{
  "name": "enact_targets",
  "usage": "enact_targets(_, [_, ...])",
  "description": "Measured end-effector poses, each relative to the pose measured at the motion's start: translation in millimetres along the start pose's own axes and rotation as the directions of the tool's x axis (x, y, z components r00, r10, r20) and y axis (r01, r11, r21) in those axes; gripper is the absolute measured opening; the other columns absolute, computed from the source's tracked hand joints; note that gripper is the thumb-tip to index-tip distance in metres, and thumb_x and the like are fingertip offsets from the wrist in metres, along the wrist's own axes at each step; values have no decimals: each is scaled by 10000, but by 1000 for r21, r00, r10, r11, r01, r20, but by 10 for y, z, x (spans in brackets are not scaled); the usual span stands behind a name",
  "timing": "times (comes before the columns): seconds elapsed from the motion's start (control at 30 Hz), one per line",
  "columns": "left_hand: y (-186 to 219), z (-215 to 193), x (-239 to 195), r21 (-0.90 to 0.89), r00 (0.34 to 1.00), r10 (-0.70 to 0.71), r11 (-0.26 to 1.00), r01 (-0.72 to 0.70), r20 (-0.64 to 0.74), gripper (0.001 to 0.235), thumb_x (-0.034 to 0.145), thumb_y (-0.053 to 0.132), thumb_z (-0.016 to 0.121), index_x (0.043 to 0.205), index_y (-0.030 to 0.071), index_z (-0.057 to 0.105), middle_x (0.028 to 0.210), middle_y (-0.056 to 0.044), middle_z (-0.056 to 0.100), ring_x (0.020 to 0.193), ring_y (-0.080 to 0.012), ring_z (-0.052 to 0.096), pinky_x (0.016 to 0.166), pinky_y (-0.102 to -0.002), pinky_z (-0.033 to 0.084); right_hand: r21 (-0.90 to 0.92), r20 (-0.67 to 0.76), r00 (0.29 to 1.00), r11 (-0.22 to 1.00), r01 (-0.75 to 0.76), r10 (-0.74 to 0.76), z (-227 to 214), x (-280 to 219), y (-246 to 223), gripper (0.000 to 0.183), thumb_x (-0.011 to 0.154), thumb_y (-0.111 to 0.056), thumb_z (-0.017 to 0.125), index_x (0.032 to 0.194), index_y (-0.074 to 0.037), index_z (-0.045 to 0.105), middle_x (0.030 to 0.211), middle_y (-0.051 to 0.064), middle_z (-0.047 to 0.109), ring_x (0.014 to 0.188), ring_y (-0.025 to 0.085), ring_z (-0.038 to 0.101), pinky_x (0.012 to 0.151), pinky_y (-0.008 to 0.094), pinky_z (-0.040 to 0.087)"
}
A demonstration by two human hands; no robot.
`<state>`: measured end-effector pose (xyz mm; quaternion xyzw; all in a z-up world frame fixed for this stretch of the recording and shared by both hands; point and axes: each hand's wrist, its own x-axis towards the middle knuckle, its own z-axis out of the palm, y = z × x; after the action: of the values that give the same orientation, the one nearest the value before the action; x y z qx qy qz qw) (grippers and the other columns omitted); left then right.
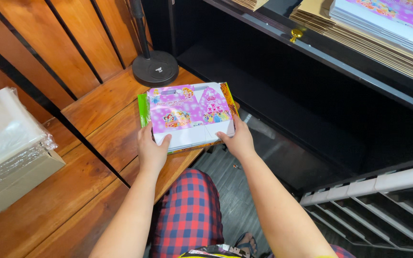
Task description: The person sits on the floor and repeatedly picks up small stacks of pink and white printed paper from a wooden stool. They place each stack onto a larger pile of cardboard sheets on a black shelf unit, aligning them with the existing stack.
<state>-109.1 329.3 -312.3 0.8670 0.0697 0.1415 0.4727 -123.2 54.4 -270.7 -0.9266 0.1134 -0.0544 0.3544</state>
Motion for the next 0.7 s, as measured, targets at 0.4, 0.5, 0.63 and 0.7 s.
enact_targets(0.4, [131,-79,-38,-14,999,-31,999,31,23,785,836,261,845,1497,-10,521,1448,-212,514,1350,-416,539,1127,-481,456,2,31,1000,1000,2,-2,-35,109,50,982,757,-440,906,1549,-57,468,1361,140,614,1310,268,622,1131,376,463])
enact_targets(0.5, [182,-113,-55,-22,997,-57,998,58,45,787,838,255,844,1506,2,516,1458,-202,510,1345,-401,548,1120,-463,466,-13,53,999,1000,-7,8,-34,181,112,993,746,-432,917,1549,-57,468,1366,133,615,1300,255,629,1125,370,474])
enact_targets(0.63, [161,-120,-29,-6,998,-38,999,38,42,804,831,275,851,1507,-1,514,1454,-200,509,1350,-406,540,1121,-470,464,-12,57,998,1000,-8,8,-12,212,151,966,748,-415,919,1538,-60,492,1376,146,606,1301,273,629,1121,377,479])
enact_targets(0.7, [193,-141,-39,-16,998,-50,999,50,49,799,830,255,852,1505,-8,515,1457,-207,509,1345,-408,546,1116,-460,474,11,48,999,1000,-22,22,-19,199,134,965,747,-404,922,1547,-82,489,1388,137,592,1306,262,627,1121,369,479])
